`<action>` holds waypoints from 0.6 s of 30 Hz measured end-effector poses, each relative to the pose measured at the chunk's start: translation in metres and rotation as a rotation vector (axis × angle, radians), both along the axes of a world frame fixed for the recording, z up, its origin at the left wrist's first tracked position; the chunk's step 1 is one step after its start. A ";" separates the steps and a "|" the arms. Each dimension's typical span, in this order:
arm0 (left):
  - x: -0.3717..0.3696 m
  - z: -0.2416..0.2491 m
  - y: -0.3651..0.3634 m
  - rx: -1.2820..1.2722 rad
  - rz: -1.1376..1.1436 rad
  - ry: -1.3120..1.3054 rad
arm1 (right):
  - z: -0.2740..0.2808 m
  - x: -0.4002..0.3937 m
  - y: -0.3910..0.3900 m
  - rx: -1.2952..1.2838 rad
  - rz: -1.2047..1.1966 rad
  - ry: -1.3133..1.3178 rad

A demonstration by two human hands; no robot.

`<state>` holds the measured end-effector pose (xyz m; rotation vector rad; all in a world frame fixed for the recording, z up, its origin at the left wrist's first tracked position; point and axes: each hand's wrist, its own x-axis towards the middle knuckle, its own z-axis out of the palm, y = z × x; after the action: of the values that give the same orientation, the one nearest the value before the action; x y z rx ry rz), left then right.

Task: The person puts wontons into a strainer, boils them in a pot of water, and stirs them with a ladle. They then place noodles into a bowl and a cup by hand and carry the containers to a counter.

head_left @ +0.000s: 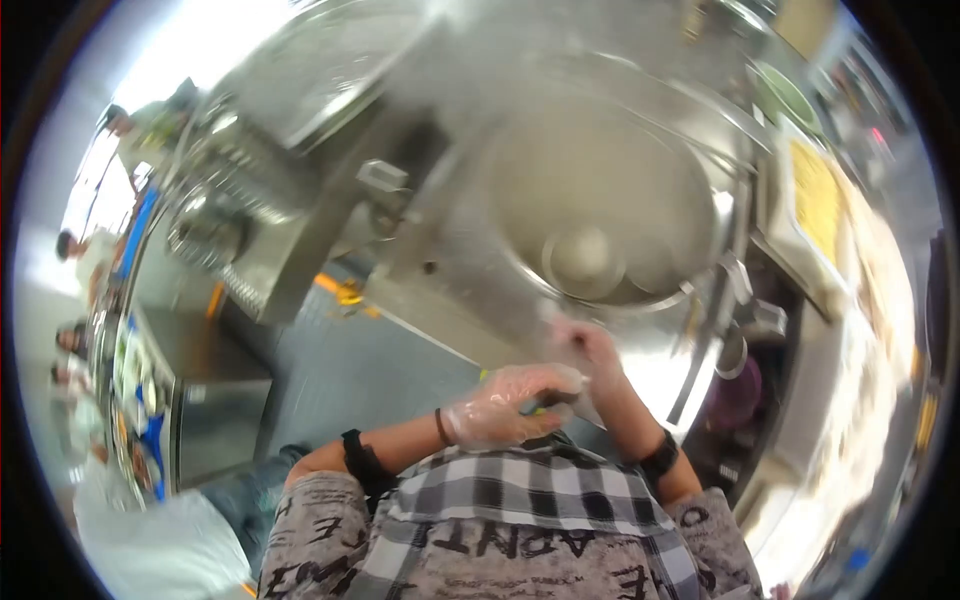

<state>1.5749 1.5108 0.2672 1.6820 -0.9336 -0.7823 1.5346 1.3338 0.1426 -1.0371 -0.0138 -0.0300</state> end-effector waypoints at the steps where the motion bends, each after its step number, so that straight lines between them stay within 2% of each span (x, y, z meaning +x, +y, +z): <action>1: 0.007 0.000 0.016 0.010 0.066 -0.022 | -0.009 -0.002 -0.007 0.112 0.010 0.186; 2: 0.022 -0.005 0.035 -0.060 0.241 -0.218 | -0.019 -0.003 -0.020 0.209 0.012 0.380; 3: 0.039 -0.010 0.057 -0.125 0.403 -0.416 | 0.007 -0.006 -0.034 0.534 0.111 0.465; 4: 0.066 -0.018 0.091 -0.121 0.702 -0.319 | -0.062 -0.003 -0.079 0.485 0.287 0.636; 5: 0.100 -0.016 0.129 -0.128 0.992 -0.214 | -0.026 -0.005 -0.070 0.726 0.232 0.776; 6: 0.129 0.016 0.156 0.140 1.236 -0.522 | 0.026 -0.012 -0.060 0.968 0.160 0.922; 7: 0.167 0.025 0.195 0.018 1.311 -0.771 | 0.044 -0.020 -0.049 0.927 0.155 0.859; 8: 0.192 0.054 0.217 0.095 1.483 -0.947 | 0.051 -0.026 -0.039 0.887 0.145 0.794; 9: 0.244 0.043 0.275 0.472 1.513 -1.244 | 0.041 -0.035 -0.029 0.611 0.084 0.806; 10: 0.256 0.076 0.269 0.511 1.688 -1.114 | 0.030 -0.047 -0.019 0.337 0.016 0.809; 11: 0.287 0.088 0.290 0.769 1.755 -0.850 | 0.025 -0.055 -0.012 0.546 0.119 0.850; 12: 0.315 0.090 0.319 0.760 1.757 -0.846 | 0.023 -0.050 -0.017 0.540 0.115 0.846; 14: 0.356 0.077 0.361 1.030 0.767 -1.009 | 0.021 -0.046 -0.034 1.076 0.171 0.888; 15: 0.350 0.102 0.335 1.285 0.646 -0.991 | 0.059 -0.036 -0.018 1.001 0.035 0.940; 16: 0.342 0.128 0.306 1.533 0.514 -0.967 | 0.062 -0.039 -0.010 1.002 0.012 0.931; 17: 0.369 0.118 0.314 1.653 0.490 -1.066 | 0.062 -0.041 -0.005 0.766 -0.024 0.884; 18: 0.375 0.124 0.314 1.685 0.372 -1.199 | 0.063 -0.045 0.003 0.534 -0.064 0.838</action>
<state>1.9500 1.8246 0.3914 3.8831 -0.4677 -0.0305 1.4893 1.3373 0.2052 -0.4545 0.7517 0.3282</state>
